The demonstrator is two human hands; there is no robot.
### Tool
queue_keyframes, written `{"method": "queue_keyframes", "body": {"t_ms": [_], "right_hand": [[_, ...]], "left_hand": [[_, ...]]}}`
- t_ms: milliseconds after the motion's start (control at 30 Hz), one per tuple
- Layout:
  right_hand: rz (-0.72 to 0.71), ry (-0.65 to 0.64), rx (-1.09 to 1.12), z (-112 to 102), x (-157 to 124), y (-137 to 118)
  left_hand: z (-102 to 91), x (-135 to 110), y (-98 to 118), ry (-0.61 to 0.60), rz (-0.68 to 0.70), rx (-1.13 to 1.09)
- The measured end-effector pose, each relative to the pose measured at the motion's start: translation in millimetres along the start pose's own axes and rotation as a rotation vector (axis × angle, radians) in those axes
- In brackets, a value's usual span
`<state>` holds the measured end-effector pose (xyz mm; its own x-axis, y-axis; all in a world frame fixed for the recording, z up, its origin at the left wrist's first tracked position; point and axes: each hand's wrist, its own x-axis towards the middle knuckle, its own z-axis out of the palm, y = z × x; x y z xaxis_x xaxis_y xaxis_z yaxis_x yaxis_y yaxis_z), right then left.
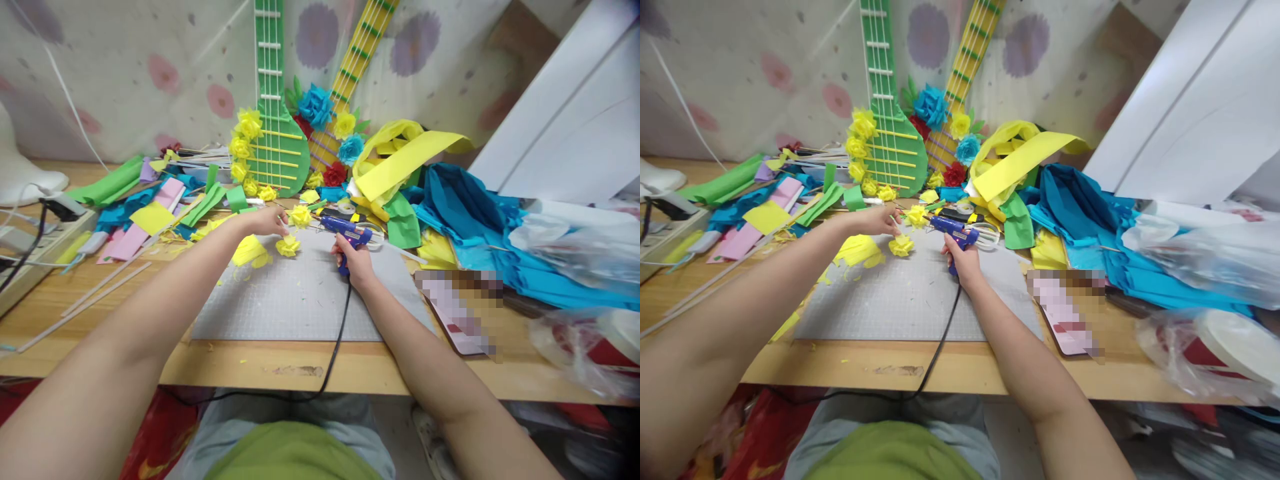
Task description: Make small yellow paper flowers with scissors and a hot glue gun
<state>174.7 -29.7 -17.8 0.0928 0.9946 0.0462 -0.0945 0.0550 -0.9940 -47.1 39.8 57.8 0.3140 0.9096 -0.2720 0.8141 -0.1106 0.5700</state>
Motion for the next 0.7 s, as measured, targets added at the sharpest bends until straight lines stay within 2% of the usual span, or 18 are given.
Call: {"method": "queue_keyframes", "body": {"t_ms": [133, 333, 567, 700], "right_hand": [[-0.004, -0.002, 0.022, 0.1, 0.3, 1.2], [0.003, -0.004, 0.027, 0.3, 0.4, 1.9], [-0.001, -0.009, -0.003, -0.4, 0.0, 1.5], [0.004, -0.010, -0.005, -0.2, 0.1, 2.4]], "left_hand": [[3.6, 4.6, -6.7, -0.035, 0.008, 0.099], [9.0, 13.5, -20.0, -0.024, 0.047, 0.098], [4.7, 1.9, -11.2, -0.044, 0.040, 0.164], [6.8, 1.2, -11.5, -0.041, 0.024, 0.121]]}}
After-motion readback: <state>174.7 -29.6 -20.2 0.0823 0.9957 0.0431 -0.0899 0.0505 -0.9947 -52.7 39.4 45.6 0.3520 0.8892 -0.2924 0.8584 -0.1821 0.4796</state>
